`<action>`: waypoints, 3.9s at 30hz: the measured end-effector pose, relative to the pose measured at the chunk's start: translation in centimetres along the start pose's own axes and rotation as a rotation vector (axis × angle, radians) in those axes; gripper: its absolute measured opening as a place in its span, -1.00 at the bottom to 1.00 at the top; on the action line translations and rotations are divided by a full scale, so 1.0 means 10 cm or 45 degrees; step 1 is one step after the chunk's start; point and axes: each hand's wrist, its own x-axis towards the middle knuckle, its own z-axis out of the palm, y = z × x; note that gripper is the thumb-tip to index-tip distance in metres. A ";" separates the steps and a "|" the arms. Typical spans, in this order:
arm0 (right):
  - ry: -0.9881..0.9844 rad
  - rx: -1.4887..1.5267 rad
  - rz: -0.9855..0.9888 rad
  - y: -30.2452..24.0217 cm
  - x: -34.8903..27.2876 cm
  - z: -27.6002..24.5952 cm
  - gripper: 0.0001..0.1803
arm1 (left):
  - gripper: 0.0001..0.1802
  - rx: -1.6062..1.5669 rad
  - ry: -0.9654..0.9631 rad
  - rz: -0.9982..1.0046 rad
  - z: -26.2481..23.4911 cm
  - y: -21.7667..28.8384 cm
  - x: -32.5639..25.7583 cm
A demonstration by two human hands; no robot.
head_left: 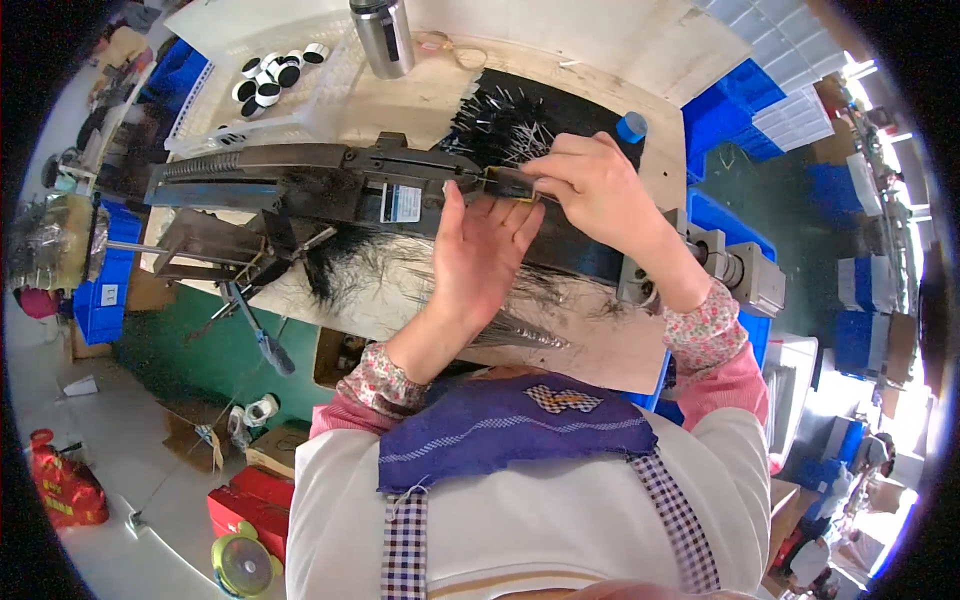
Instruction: Feeding bristle bundles and metal pins into a specialized manual assembly machine to manufacture brushes.
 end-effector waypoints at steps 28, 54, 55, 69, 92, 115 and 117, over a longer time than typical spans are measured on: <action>-0.078 0.014 -0.022 0.04 0.08 0.00 -0.79 | -0.36 0.041 0.071 0.001 0.13 0.09 -0.04; 0.109 -0.076 0.143 -0.28 -0.10 -0.14 -0.78 | -0.40 0.146 -0.008 0.039 0.06 0.05 -0.06; 0.039 -0.115 0.175 -0.33 -0.11 -0.12 -0.80 | -0.44 0.157 0.058 0.062 0.13 0.03 -0.06; -0.125 -0.403 0.029 -0.35 -0.11 0.10 -0.68 | -0.44 0.418 0.158 -0.042 0.15 0.09 -0.01; 0.391 0.518 0.574 -0.26 -1.67 0.19 -0.94 | -0.29 3.521 1.288 1.297 -0.70 1.14 -1.40; 0.076 0.751 0.108 -0.69 -0.69 -0.20 -0.89 | -0.57 1.894 -0.495 -0.278 0.10 0.32 -1.01; 0.221 0.672 0.361 -0.48 -0.67 -0.11 -0.82 | -0.62 2.111 -0.188 0.425 -0.17 0.44 -1.05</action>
